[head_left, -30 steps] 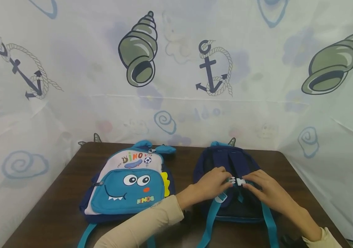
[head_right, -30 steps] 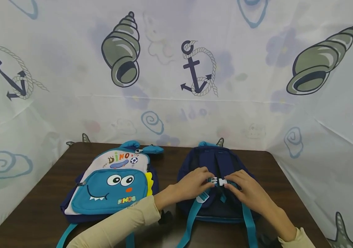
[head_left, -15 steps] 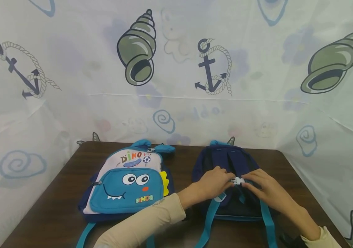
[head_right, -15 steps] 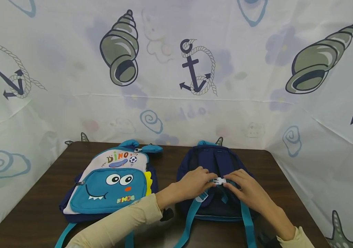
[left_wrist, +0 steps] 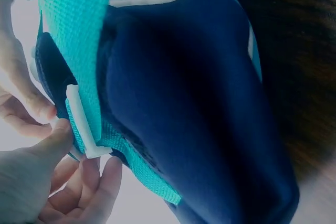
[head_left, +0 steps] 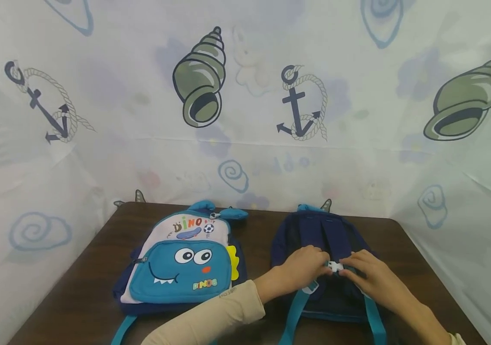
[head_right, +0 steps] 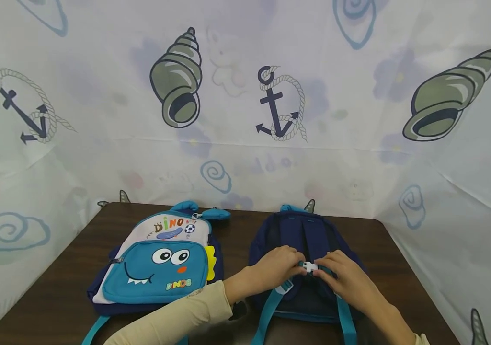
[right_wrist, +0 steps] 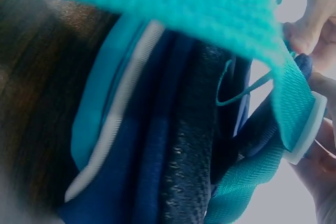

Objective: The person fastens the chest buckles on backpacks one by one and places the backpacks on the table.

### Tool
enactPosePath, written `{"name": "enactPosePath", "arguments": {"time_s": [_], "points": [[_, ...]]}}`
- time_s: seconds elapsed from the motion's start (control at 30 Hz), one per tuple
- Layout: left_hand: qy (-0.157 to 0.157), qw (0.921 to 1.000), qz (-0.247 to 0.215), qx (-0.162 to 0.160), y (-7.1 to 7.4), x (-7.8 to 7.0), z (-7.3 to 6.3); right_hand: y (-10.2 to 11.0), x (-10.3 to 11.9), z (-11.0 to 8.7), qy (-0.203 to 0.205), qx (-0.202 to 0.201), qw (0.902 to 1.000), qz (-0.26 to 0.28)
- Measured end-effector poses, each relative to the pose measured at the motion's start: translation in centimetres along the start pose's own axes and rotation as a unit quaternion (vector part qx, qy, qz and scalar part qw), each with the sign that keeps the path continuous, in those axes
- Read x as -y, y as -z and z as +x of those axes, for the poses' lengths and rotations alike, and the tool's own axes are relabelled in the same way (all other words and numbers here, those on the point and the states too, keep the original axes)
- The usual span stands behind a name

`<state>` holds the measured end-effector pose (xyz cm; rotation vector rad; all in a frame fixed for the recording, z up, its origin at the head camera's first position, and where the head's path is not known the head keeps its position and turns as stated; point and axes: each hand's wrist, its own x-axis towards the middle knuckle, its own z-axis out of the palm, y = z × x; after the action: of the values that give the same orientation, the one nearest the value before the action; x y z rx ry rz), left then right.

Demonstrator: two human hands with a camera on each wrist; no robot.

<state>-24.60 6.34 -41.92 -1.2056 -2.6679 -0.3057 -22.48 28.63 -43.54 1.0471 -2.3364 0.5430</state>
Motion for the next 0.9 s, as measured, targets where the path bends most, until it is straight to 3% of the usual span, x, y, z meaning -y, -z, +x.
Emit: {"name": "enactPosePath", "arguments": {"time_s": [0.17, 0.33, 0.5, 0.6, 0.73, 0.9], "points": [[-0.003, 0.9996, -0.025, -0.014, -0.5, -0.3, -0.2, -0.2, 0.3, -0.7, -0.004, -0.020, 0.9998, -0.005], [-0.011, 0.9986, -0.040, -0.032, -0.7, -0.5, -0.4, -0.6, 0.2, -0.8, 0.030, -0.047, 0.9982, 0.023], [-0.001, 1.0000, -0.005, 0.006, -0.7, -0.7, -1.0, -0.8, 0.7, -0.8, 0.035, -0.031, 0.9988, 0.017], [0.019, 0.9989, 0.022, 0.038, -0.8, -0.7, -1.5, -0.3, 1.5, -0.6, -0.022, 0.036, 0.9989, -0.022], [0.045, 0.9948, 0.048, 0.078, -0.3, -0.2, -2.6, 0.1, 2.4, -0.4, -0.115, 0.135, 0.9834, -0.039], [0.061, 0.9910, 0.053, 0.107, 0.5, 1.0, -4.5, 0.0, 2.9, -0.6, -0.186, 0.181, 0.9658, 0.001]]}}
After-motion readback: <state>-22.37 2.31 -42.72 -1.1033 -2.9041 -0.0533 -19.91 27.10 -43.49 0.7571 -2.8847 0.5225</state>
